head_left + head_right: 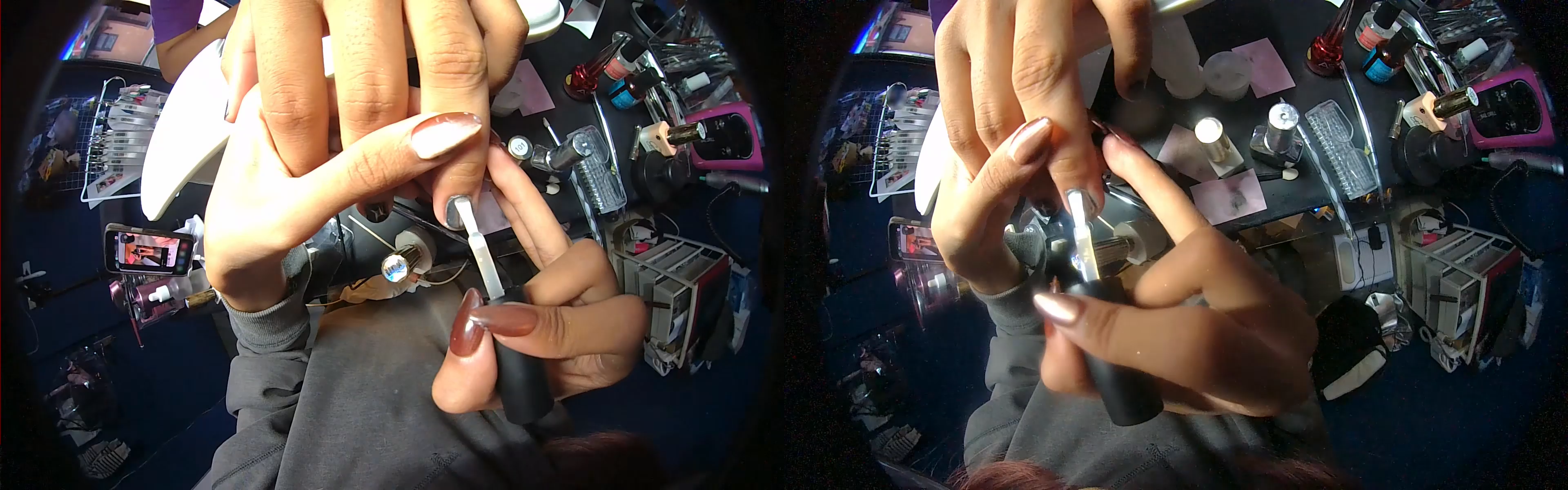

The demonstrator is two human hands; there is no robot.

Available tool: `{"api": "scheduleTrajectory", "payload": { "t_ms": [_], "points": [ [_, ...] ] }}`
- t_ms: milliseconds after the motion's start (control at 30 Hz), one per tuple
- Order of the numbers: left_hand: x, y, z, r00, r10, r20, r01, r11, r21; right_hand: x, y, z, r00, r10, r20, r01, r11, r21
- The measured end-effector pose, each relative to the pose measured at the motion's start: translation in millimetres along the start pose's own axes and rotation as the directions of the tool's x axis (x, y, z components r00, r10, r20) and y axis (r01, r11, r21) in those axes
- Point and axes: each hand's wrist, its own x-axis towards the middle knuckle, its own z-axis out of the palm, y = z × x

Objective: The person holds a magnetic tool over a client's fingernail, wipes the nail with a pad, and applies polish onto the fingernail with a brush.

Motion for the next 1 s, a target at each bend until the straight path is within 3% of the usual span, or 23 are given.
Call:
{"api": "scheduleTrajectory", "payload": {
  "t_ms": [67, 233, 367, 400, 433, 467, 533, 567, 667, 733, 767, 800, 833, 867, 1000],
  "points": [
    [8, 11, -6, 0.983, -0.163, 0.082, 0.165, 0.986, -0.018, -1, 3, 1, 0.999, -0.024, -0.048, 0.023, 1.000, -0.021],
    [29, 36, -17, 0.842, -0.487, 0.232, 0.506, 0.862, -0.024, 1, 5, -4, 0.995, -0.095, 0.026, 0.096, 0.994, -0.048],
    [7, 45, 15, 0.908, -0.393, 0.147, 0.388, 0.920, 0.060, 2, 6, -1, 0.994, -0.105, -0.012, 0.105, 0.994, -0.019],
    [6, 55, 48, 0.786, -0.515, -0.341, 0.605, 0.752, 0.260, 3, 5, -2, 0.994, -0.104, 0.012, 0.104, 0.994, -0.038],
    [7, 61, 64, 0.510, -0.397, -0.763, 0.820, 0.491, 0.293, 4, 4, -3, 0.994, -0.103, 0.037, 0.105, 0.993, -0.056],
    [2, 61, 56, 0.510, -0.397, -0.763, 0.820, 0.491, 0.293, 4, 3, -6, 0.994, -0.104, 0.036, 0.106, 0.993, -0.056],
    [-7, 55, 33, 0.781, -0.448, -0.434, 0.565, 0.804, 0.186, 3, 1, -10, 0.993, -0.053, 0.104, 0.062, 0.995, -0.080],
    [-7, 56, 32, 0.781, -0.449, -0.433, 0.565, 0.804, 0.186, 2, 2, -7, 0.993, -0.053, 0.103, 0.062, 0.995, -0.080],
    [-5, 61, 44, 0.748, -0.494, -0.443, 0.607, 0.778, 0.159, 1, 5, 0, 0.997, -0.067, -0.035, 0.065, 0.997, -0.040],
    [-3, 63, 69, 0.434, -0.315, -0.844, 0.854, 0.443, 0.273, 3, 6, -1, 0.995, -0.100, -0.018, 0.099, 0.994, -0.056],
    [-4, 53, 55, 0.434, -0.315, -0.844, 0.854, 0.444, 0.272, 2, 5, 0, 0.995, -0.099, -0.018, 0.098, 0.994, -0.057],
    [-5, 37, 28, 0.775, -0.346, -0.529, 0.556, 0.771, 0.310, 2, 4, 1, 0.997, -0.073, -0.030, 0.071, 0.996, -0.056],
    [-4, 28, 14, 0.974, -0.173, -0.146, 0.194, 0.970, 0.148, 1, 3, 1, 0.998, -0.047, -0.041, 0.044, 0.998, -0.054],
    [-4, 29, 15, 0.961, -0.234, -0.146, 0.254, 0.958, 0.136, 2, 1, 0, 0.998, -0.047, -0.042, 0.044, 0.998, -0.054],
    [-3, 58, 38, 0.797, -0.410, -0.443, 0.535, 0.821, 0.201, 4, -4, -12, 0.992, 0.064, 0.104, -0.060, 0.997, -0.048]
  ]
}}
